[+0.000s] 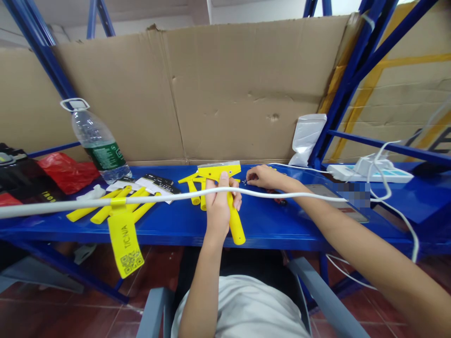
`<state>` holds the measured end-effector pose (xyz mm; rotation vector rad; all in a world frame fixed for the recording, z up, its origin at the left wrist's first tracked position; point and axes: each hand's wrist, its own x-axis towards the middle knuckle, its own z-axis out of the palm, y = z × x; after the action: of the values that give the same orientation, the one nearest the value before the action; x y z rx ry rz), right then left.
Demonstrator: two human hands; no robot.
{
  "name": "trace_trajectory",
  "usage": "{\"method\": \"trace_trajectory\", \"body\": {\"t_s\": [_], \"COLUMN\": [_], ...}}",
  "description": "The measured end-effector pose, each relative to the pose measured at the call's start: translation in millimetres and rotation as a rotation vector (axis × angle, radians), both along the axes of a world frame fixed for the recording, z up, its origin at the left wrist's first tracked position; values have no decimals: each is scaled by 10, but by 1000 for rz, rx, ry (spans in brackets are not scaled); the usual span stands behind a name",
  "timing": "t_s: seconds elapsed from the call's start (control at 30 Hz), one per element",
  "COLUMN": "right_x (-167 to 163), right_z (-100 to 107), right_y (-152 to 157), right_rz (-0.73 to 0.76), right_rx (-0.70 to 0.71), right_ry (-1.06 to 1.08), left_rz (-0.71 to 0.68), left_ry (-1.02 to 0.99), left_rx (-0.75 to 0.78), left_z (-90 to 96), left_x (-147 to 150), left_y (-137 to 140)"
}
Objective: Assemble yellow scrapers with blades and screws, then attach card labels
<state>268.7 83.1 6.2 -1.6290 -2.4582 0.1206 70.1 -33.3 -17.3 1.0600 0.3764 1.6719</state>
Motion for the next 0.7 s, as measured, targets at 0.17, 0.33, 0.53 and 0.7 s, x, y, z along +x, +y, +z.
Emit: {"method": "trace_trajectory", "body": {"t_s": [0.17, 0.33, 0.53, 0.7], "right_x": [-20, -40, -47, -53], "right_z": [33, 56, 86, 139], "right_y": [-33, -74, -107, -131], "right_rz": [-9, -29, -40, -49], "right_rx": [-5, -16, -49, -83], "right_ry": [-5, 3, 5, -23], "left_rz": [2, 9, 19, 16], "left_ry": [12, 16, 17, 9], "left_rx": [4, 6, 1, -1], "left_z": [-4, -2, 12, 18], "left_x": [0, 6, 7, 7], "left_y": [-2, 1, 2, -6]}}
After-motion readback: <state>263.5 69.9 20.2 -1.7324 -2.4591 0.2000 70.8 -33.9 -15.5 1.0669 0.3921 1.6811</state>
